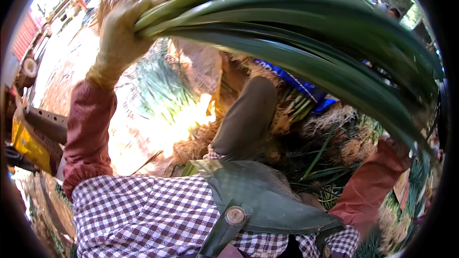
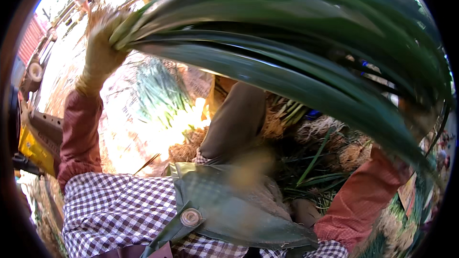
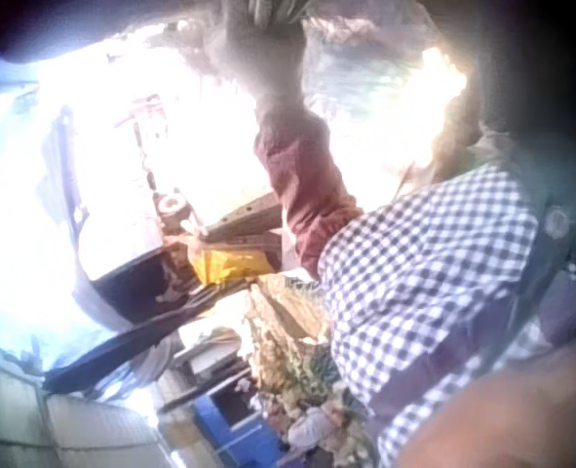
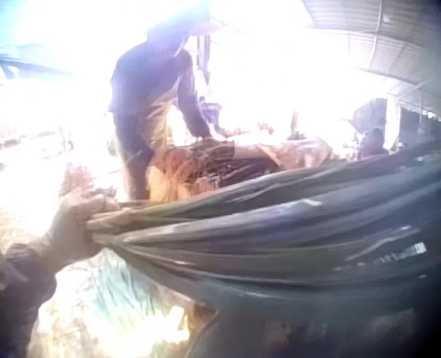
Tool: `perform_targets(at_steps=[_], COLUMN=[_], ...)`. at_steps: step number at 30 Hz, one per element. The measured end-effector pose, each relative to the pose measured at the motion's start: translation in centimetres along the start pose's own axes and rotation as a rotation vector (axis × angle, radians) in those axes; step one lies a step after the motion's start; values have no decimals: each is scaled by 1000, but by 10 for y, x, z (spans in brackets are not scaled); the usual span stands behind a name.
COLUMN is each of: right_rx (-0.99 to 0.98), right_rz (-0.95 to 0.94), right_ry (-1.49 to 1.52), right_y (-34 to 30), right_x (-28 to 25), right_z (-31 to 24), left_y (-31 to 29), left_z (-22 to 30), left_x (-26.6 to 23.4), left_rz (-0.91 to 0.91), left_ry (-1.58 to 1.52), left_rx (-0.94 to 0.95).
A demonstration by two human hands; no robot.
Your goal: The person bundles leeks by hand while sitting on the floor of a large processing shed. They gather stalks from a massive pile, group them into bundles, and place them onto the pile.
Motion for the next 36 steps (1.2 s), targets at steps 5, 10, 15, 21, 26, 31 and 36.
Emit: perform_targets(at_steps=[5,10,15,21,26,31,36], right_rx=[98,123,428,913,1060,899,667], right_rz=[-320,-214,442,728,942,888,822], right_ry=[-31,-166,-238,-5,115,439,794], right_y=[37,46,-49,-175,-176,-137,-107], right_x=[74,36,-101,-168,-163,-143,-146], right_z=[42,31,104,236,328,392,404], left_y=[-251,-424,-525,-513,-245,-221,-169], left_z=[-31,71,74,13,32,35,115], left_x=[-36,60,124,146,219,341,386], left_rz=[52,-163,-657,-565,-221,-615,-578], left_ry=[94,-296,-929,-216,-1043,-2291,-1897], left_rx=[-566,-1829,-2548,-1887,-1888,-1748,-2037])
Point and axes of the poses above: each hand's wrist, its own y-axis towards the middle knuckle, its own x-axis out of the palm, z = x × y, the point moved 1 cm from there along y, towards the middle knuckle, and after that the axes turned 13 degrees about z, right-handed, at the moved point
